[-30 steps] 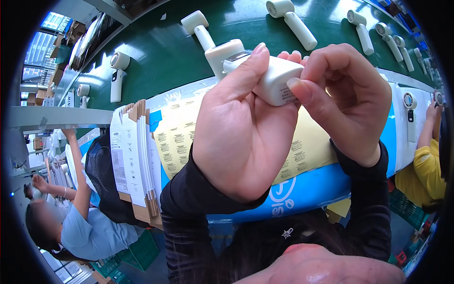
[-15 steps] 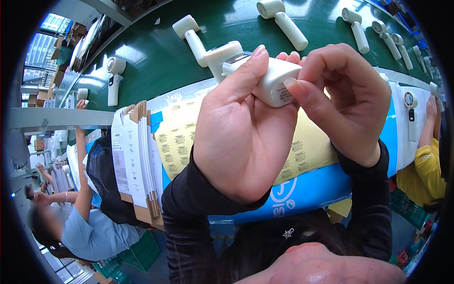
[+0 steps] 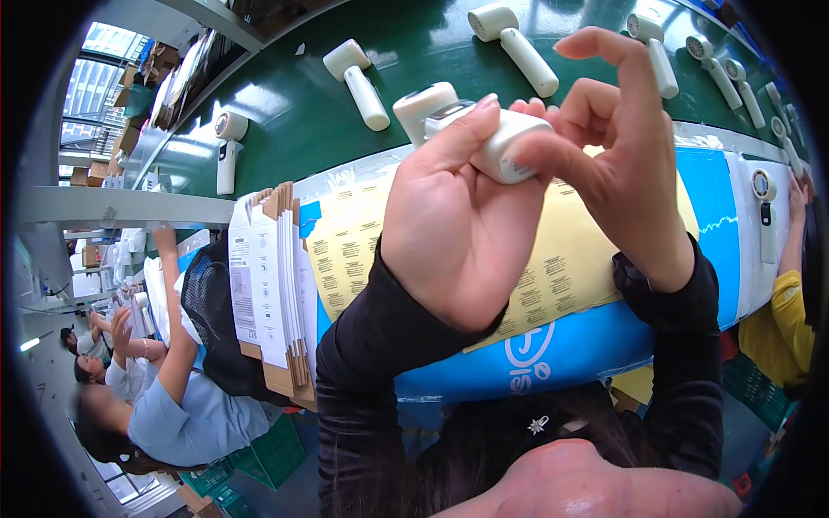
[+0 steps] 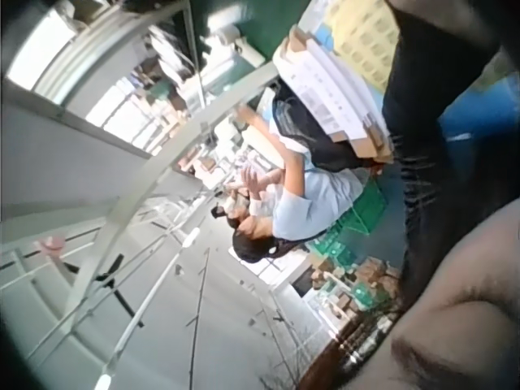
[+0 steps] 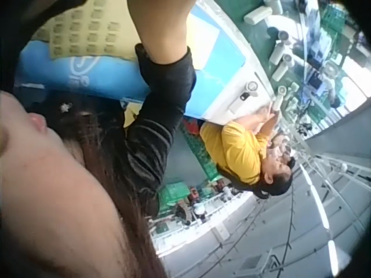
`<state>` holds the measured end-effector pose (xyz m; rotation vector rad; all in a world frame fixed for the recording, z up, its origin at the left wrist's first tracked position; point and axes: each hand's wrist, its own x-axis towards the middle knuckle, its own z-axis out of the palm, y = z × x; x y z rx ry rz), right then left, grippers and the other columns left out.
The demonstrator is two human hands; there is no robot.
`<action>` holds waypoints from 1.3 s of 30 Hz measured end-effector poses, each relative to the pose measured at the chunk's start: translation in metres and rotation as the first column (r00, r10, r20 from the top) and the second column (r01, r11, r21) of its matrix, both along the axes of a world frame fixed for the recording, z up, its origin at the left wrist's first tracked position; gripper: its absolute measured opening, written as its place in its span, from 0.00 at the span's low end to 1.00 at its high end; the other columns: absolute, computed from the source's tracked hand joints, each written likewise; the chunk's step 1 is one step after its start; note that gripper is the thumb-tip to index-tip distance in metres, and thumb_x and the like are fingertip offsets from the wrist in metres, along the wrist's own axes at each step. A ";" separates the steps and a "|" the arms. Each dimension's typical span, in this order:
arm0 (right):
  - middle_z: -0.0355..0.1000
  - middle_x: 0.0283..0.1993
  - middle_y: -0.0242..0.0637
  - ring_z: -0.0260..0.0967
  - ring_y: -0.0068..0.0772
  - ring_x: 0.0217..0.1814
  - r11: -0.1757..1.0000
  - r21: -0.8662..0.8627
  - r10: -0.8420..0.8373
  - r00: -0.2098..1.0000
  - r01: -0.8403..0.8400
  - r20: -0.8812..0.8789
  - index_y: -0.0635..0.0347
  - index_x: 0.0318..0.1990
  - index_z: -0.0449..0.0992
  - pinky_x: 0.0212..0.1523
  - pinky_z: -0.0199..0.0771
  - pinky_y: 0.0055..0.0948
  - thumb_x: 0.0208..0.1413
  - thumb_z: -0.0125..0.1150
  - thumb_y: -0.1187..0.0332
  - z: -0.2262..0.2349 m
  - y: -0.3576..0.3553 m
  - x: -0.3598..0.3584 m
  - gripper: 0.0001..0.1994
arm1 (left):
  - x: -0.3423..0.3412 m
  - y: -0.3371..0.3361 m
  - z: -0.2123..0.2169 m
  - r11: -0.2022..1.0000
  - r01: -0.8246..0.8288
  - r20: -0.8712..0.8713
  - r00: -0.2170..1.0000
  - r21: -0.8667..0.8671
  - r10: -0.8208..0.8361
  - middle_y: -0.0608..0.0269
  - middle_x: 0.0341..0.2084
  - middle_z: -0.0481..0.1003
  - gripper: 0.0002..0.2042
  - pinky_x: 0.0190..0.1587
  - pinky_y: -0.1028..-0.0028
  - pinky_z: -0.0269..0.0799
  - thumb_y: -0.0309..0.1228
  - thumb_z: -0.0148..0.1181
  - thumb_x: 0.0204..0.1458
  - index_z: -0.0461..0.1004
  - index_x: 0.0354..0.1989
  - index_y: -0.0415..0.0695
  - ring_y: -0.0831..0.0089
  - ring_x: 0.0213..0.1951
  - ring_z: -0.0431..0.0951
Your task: Applying circular labels to small white plastic components and placing them into cardboard boxes.
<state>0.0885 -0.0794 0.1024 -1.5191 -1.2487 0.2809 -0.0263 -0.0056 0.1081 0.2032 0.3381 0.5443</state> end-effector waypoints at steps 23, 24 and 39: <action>0.68 0.33 0.39 0.61 0.27 0.16 0.963 0.239 -0.171 0.969 0.126 0.179 0.64 0.41 0.64 0.20 0.61 0.15 0.40 0.61 0.75 0.019 -0.015 0.038 0.18 | -0.012 0.221 -0.150 0.516 0.732 -0.450 -0.315 0.446 0.836 0.46 0.46 0.59 0.29 0.51 0.63 0.61 0.37 0.61 0.39 0.61 0.49 0.35 0.53 0.46 0.63; 0.68 0.32 0.38 0.60 0.26 0.16 0.966 0.228 -0.153 0.981 0.123 0.120 0.64 0.40 0.65 0.20 0.60 0.15 0.41 0.61 0.75 0.020 -0.019 0.040 0.17 | -0.019 0.225 -0.149 0.583 0.573 -0.657 -0.101 0.576 0.747 0.46 0.45 0.59 0.28 0.49 0.65 0.62 0.36 0.60 0.40 0.60 0.49 0.34 0.55 0.45 0.64; 0.68 0.30 0.33 0.62 0.23 0.26 0.949 -0.304 0.141 0.977 -0.088 0.159 0.62 0.32 0.73 0.25 0.64 0.15 0.49 0.58 0.79 -0.081 -0.094 0.010 0.03 | 0.012 0.006 -0.098 0.716 0.144 -0.136 0.988 0.683 -0.069 0.55 0.31 0.68 0.18 0.33 0.73 0.72 0.28 0.54 0.51 0.54 0.44 0.37 0.67 0.26 0.74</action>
